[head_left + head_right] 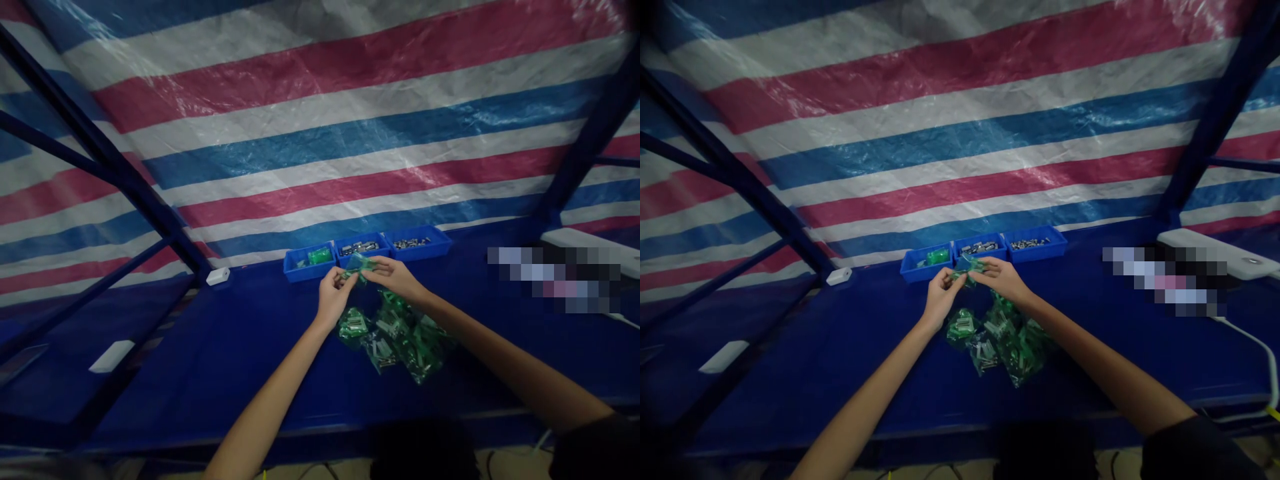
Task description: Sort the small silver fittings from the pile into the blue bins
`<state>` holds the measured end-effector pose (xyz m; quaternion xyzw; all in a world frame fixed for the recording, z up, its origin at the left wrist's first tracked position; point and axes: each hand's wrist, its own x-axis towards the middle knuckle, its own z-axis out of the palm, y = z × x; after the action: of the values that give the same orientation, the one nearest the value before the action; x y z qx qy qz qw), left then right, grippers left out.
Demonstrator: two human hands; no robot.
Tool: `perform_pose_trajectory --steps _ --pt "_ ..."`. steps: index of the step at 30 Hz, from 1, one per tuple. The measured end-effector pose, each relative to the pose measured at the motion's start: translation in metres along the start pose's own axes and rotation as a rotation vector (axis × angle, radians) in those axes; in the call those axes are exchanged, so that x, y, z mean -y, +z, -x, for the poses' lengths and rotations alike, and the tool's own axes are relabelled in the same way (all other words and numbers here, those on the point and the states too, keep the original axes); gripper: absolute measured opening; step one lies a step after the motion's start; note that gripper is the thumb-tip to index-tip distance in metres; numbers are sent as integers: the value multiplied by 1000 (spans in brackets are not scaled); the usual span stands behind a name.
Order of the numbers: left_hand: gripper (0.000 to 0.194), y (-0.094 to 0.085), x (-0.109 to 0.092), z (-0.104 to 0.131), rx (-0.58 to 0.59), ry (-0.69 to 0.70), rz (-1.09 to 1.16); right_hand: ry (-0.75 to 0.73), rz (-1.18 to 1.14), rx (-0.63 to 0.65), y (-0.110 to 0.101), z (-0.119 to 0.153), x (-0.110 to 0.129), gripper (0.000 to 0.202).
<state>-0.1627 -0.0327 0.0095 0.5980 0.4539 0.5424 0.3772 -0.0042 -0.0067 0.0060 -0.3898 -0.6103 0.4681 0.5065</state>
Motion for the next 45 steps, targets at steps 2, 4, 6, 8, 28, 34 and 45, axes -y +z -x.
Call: perform_pose_trajectory --steps 2,4,6,8,28,34,45 --pt "29 -1 2 -2 -7 -45 96 22 -23 1 -1 -2 -4 50" --pt "29 -1 3 -3 25 -69 130 27 -49 -25 -3 -4 -5 53" --pt "28 -1 4 -2 52 -51 94 12 -64 -47 -4 -5 -3 51" --pt "26 -2 1 -1 22 14 -8 -48 -20 -40 -5 -3 3 42" --pt "27 -118 2 -80 -443 166 -944 -338 275 -45 1 11 28 15" --pt "23 -131 18 -98 -80 57 -1268 -343 458 124 3 15 24 23" --pt "24 -76 3 -59 -454 279 -1127 -362 897 452 10 25 7 53"
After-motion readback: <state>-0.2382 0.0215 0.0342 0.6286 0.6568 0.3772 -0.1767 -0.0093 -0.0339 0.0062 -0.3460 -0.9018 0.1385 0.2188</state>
